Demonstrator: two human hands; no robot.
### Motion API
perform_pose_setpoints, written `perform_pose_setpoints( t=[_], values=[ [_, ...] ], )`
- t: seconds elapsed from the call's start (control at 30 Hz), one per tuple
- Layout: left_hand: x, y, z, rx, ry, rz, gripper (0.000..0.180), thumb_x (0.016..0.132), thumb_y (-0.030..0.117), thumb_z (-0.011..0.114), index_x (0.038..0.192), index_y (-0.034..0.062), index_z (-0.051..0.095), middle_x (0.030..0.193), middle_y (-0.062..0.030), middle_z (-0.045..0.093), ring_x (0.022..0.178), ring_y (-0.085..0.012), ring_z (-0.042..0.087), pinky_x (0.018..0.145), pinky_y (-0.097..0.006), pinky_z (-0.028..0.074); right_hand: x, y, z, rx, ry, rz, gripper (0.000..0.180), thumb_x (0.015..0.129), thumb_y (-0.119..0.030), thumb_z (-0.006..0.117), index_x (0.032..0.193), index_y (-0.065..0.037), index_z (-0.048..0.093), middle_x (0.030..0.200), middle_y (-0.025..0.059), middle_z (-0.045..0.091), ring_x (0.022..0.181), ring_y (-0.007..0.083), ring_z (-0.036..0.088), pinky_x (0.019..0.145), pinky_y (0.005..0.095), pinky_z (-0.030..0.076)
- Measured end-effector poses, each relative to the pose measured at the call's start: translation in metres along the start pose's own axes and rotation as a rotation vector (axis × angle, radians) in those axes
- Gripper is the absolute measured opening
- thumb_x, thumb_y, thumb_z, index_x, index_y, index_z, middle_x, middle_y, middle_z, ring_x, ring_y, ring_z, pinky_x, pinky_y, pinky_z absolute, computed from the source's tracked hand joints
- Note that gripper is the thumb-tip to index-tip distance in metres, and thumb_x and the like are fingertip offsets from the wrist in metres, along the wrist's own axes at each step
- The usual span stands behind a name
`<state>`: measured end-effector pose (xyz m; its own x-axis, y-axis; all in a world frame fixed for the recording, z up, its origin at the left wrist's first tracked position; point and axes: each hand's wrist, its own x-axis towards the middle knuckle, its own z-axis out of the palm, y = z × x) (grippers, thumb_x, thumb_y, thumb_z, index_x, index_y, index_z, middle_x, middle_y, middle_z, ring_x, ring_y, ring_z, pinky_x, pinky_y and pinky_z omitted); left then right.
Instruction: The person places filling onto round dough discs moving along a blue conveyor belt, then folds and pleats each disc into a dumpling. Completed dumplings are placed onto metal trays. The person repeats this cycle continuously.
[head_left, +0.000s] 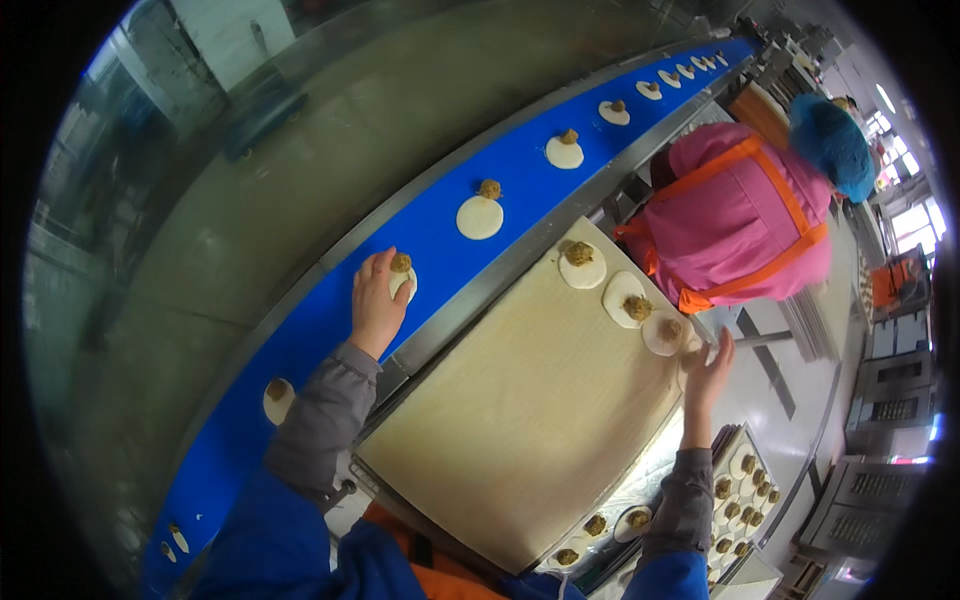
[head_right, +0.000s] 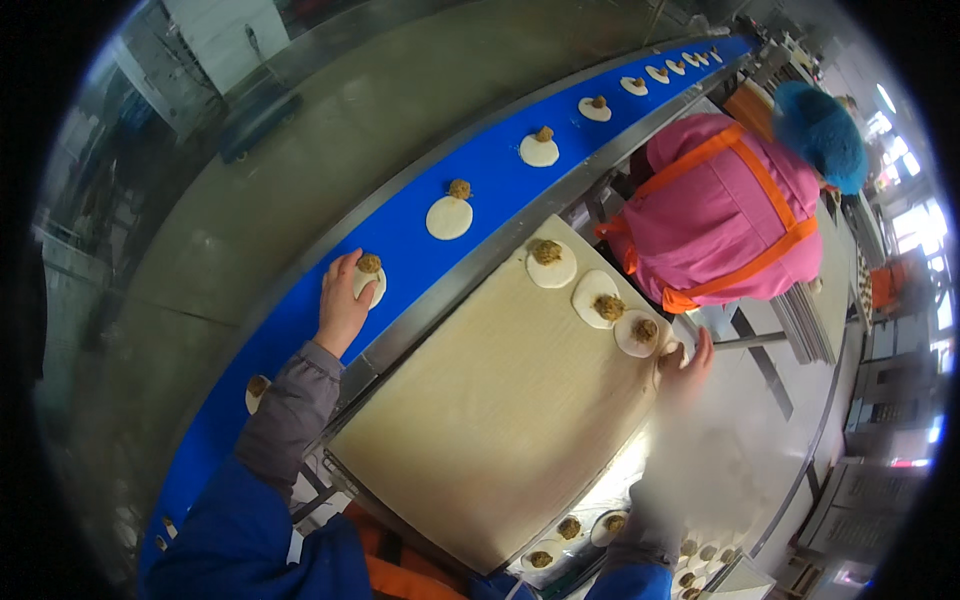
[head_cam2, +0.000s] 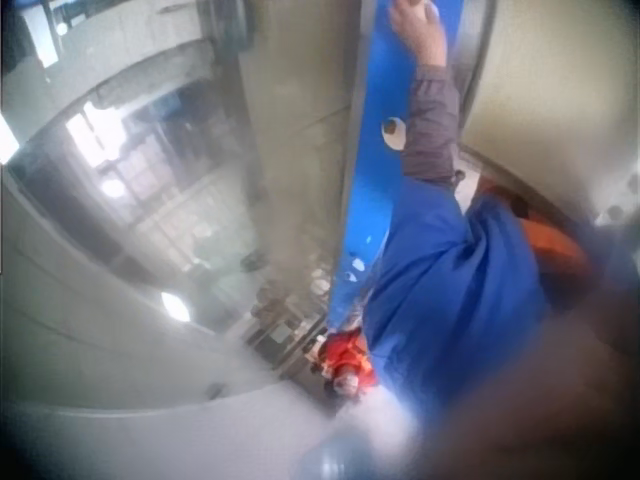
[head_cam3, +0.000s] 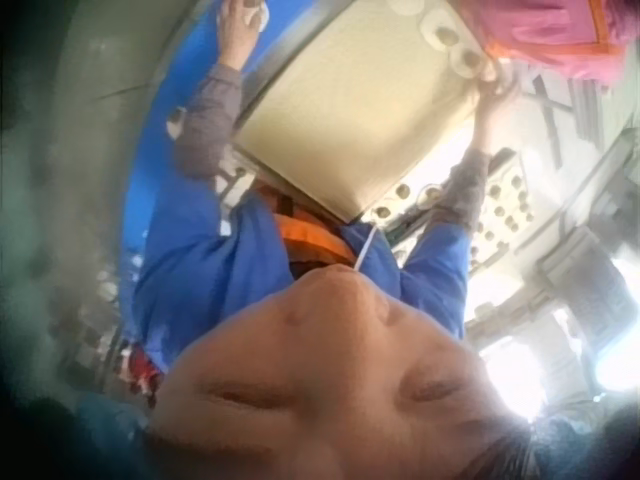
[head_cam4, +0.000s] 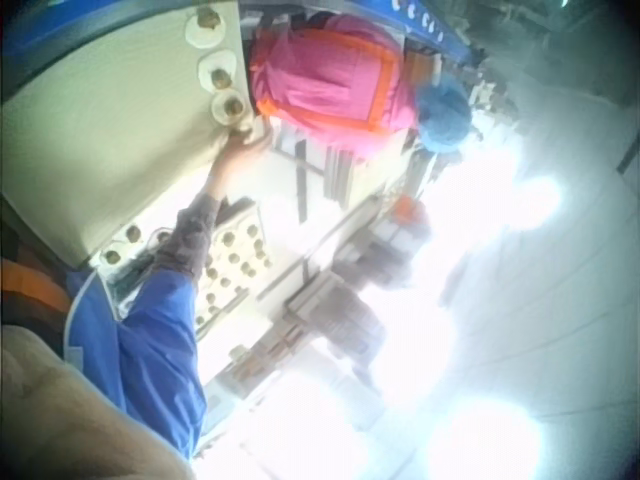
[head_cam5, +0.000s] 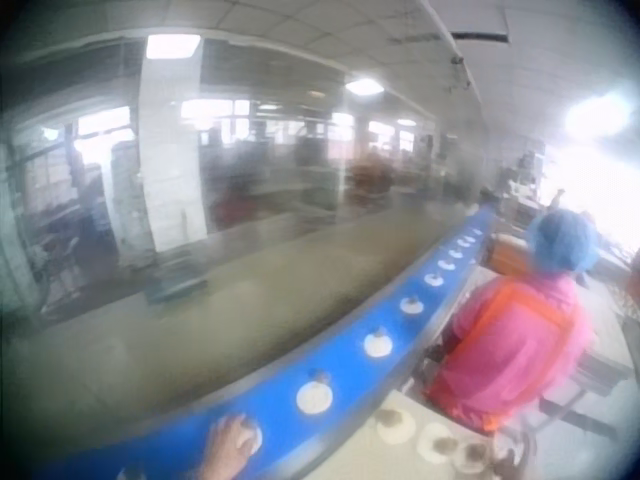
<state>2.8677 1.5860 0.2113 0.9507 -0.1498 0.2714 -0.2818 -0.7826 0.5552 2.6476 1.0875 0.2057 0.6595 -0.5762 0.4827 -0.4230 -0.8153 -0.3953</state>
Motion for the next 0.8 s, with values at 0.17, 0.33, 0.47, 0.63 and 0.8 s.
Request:
perform_pose_setpoints(
  t=[0.17, 0.33, 0.47, 0.63, 0.8],
  values=[
    [-0.026, -0.054, -0.010, 0.080, -0.138, 0.061, 0.043, 0.084, 0.010, 0.071, 0.126, 0.0069, 0.059, 0.120, -0.0138, 0.058, 0.111, -0.0356, 0.053, 0.096, -0.045, 0.043, 0.012, -0.211, 0.079, 0.589, -0.447, -0.420, 0.047, 0.087, 0.006, 0.058, 0.133, -0.005, 0.053, 0.126, 0.0172, 0.061, 0.117, 0.0318, 0.060, 0.099, 0.0377, 0.047],
    [-0.061, -0.098, -0.035, -0.104, -0.097, -0.005, 0.036, 0.085, 0.007, 0.068, 0.120, 0.0055, 0.061, 0.107, -0.0125, 0.063, 0.101, -0.0335, 0.059, 0.089, -0.043, 0.047, -0.003, -0.361, 0.196, 0.381, -0.525, -0.675, 0.045, 0.084, -0.002, 0.063, 0.128, -0.009, 0.058, 0.132, 0.0163, 0.057, 0.119, 0.0358, 0.055, 0.100, 0.0438, 0.046],
    [-0.101, -0.138, -0.078, -0.462, -0.308, -0.412, 0.033, 0.089, 0.006, 0.068, 0.122, 0.0074, 0.063, 0.112, -0.0085, 0.062, 0.103, -0.0264, 0.059, 0.092, -0.037, 0.048, -0.020, -0.394, 0.227, 0.279, -0.763, -0.692, 0.035, 0.085, -0.008, 0.064, 0.119, -0.008, 0.064, 0.123, 0.0147, 0.062, 0.115, 0.0339, 0.057, 0.096, 0.0424, 0.048],
    [-0.132, -0.179, -0.121, -0.043, -0.246, -0.127, 0.048, 0.085, 0.007, 0.073, 0.131, 0.0065, 0.057, 0.116, -0.0101, 0.059, 0.104, -0.0246, 0.059, 0.091, -0.036, 0.048, -0.059, -0.407, 0.211, 0.664, -1.188, -0.349, 0.036, 0.081, -0.023, 0.075, 0.113, -0.009, 0.069, 0.104, 0.0128, 0.066, 0.100, 0.0328, 0.062, 0.089, 0.0419, 0.051],
    [-0.132, -0.223, -0.162, -0.276, -0.616, -0.548, 0.067, 0.076, 0.013, 0.082, 0.133, 0.0023, 0.049, 0.107, -0.0132, 0.059, 0.096, -0.0243, 0.060, 0.082, -0.037, 0.050, -0.111, -0.440, 0.194, 0.277, -0.960, -0.644, 0.048, 0.075, -0.040, 0.081, 0.111, -0.010, 0.070, 0.110, 0.0127, 0.065, 0.106, 0.0334, 0.062, 0.088, 0.0428, 0.052]
  ],
)
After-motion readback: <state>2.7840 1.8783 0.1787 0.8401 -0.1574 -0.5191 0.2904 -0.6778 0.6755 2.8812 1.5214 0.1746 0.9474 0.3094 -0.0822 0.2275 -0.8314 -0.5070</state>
